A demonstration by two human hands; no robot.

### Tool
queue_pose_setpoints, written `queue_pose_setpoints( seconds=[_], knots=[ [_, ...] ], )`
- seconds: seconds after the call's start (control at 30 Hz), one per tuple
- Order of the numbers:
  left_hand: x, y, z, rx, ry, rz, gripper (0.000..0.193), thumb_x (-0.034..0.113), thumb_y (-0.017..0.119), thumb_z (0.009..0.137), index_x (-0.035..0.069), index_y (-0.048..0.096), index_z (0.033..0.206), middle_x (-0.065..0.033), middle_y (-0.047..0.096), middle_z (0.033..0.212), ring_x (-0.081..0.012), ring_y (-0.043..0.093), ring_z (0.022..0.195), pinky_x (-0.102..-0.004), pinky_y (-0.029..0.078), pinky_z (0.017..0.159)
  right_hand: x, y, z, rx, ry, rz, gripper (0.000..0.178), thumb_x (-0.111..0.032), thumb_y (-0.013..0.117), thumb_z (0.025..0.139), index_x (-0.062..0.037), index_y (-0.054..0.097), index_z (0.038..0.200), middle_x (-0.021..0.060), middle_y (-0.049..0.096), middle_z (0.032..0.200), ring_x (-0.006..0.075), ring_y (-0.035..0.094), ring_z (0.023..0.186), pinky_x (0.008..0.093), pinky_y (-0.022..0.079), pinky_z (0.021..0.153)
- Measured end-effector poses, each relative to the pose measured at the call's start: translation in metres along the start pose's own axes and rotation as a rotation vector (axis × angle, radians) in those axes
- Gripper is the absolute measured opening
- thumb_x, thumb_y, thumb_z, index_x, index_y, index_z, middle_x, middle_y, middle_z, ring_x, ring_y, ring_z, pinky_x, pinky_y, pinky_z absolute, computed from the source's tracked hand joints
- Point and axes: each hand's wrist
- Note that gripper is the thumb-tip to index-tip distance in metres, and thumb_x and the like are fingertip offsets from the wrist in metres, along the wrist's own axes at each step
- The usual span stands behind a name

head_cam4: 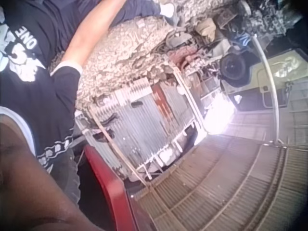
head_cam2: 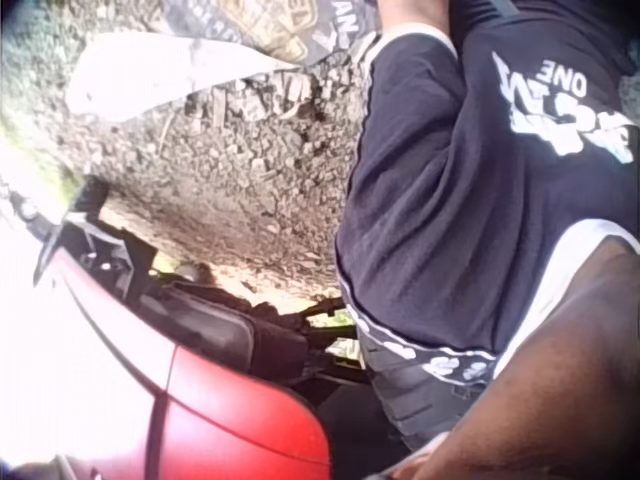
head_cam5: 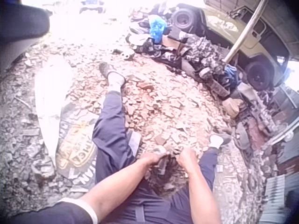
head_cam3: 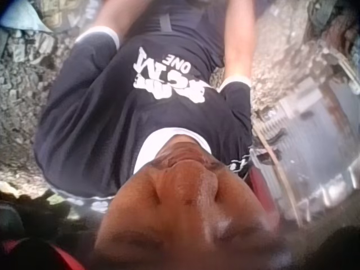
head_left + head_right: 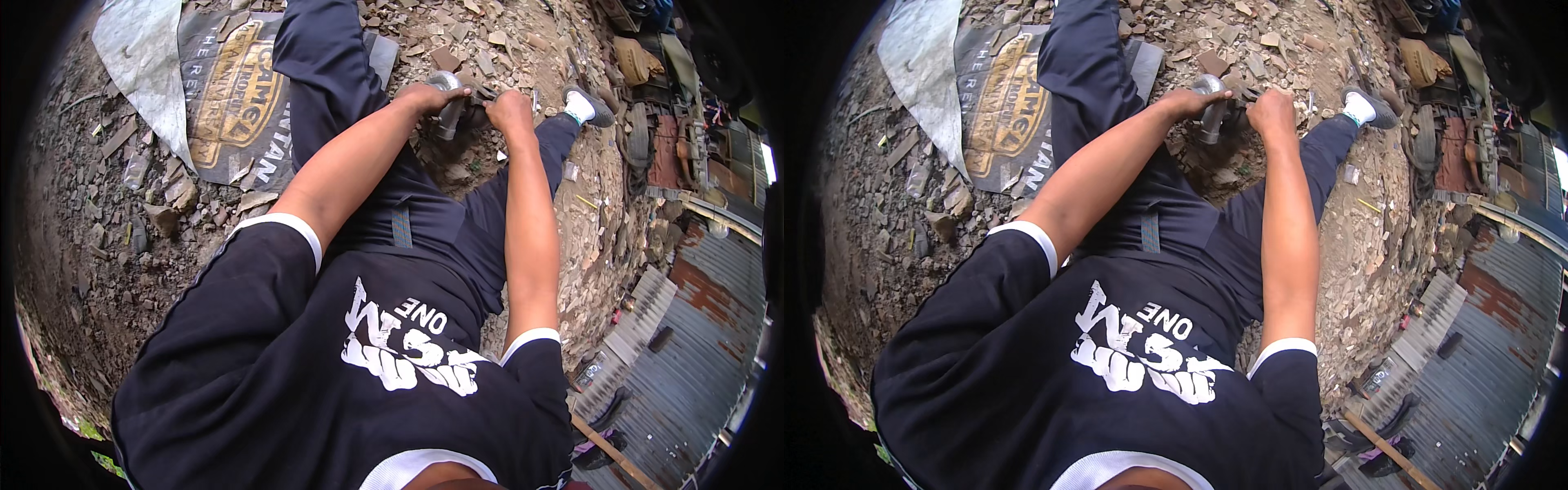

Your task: The person sits on the ground and uses a wrench to loosen and remove bolts from a metal exhaust manifold. They then pick up a second manifold piece and attempt to fit it onto the first, adjusting the position and checking alignment.

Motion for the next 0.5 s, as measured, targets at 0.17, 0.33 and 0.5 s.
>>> queue_pose_setpoints(
  seconds=[0.17,0.33,0.5],
  knots=[
    [-0.013,0.002,0.018,0.042,0.026,-0.051,0.129,0.099,0.048,0.063,-0.006,0.054,0.137,-0.0301,0.046,0.147,-0.0369,0.045,0.139,-0.0393,0.037,0.112,-0.003,0.05,-0.044,0.183,0.075,0.208,0.037,-0.031,0.062,0.093,0.0047,0.073,0.092,0.03,0.069,0.09,0.0461,0.068,0.089,0.0515,0.052,0.083],
    [-0.002,0.006,0.008,0.056,0.029,-0.059,0.129,0.098,0.05,0.064,-0.009,0.052,0.137,-0.0301,0.048,0.145,-0.0365,0.046,0.138,-0.0392,0.037,0.112,0.001,0.1,-0.047,-0.069,0.141,0.399,0.041,-0.036,0.052,0.1,-0.0001,0.072,0.098,0.0294,0.069,0.099,0.0487,0.065,0.099,0.055,0.049,0.088],
    [0.011,0.001,-0.01,-0.009,-0.002,-0.049,0.129,0.097,0.051,0.064,-0.009,0.052,0.137,-0.0302,0.048,0.144,-0.0354,0.047,0.138,-0.0386,0.037,0.112,0.008,0.106,-0.043,-0.077,0.198,0.253,0.043,-0.043,0.055,0.099,-0.0046,0.074,0.101,0.0193,0.073,0.091,0.0338,0.07,0.094,0.0454,0.053,0.087]
  ],
)
Point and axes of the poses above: each hand's wrist, its own z-axis towards the middle knuckle, its own y-axis out of the palm, x = y × z
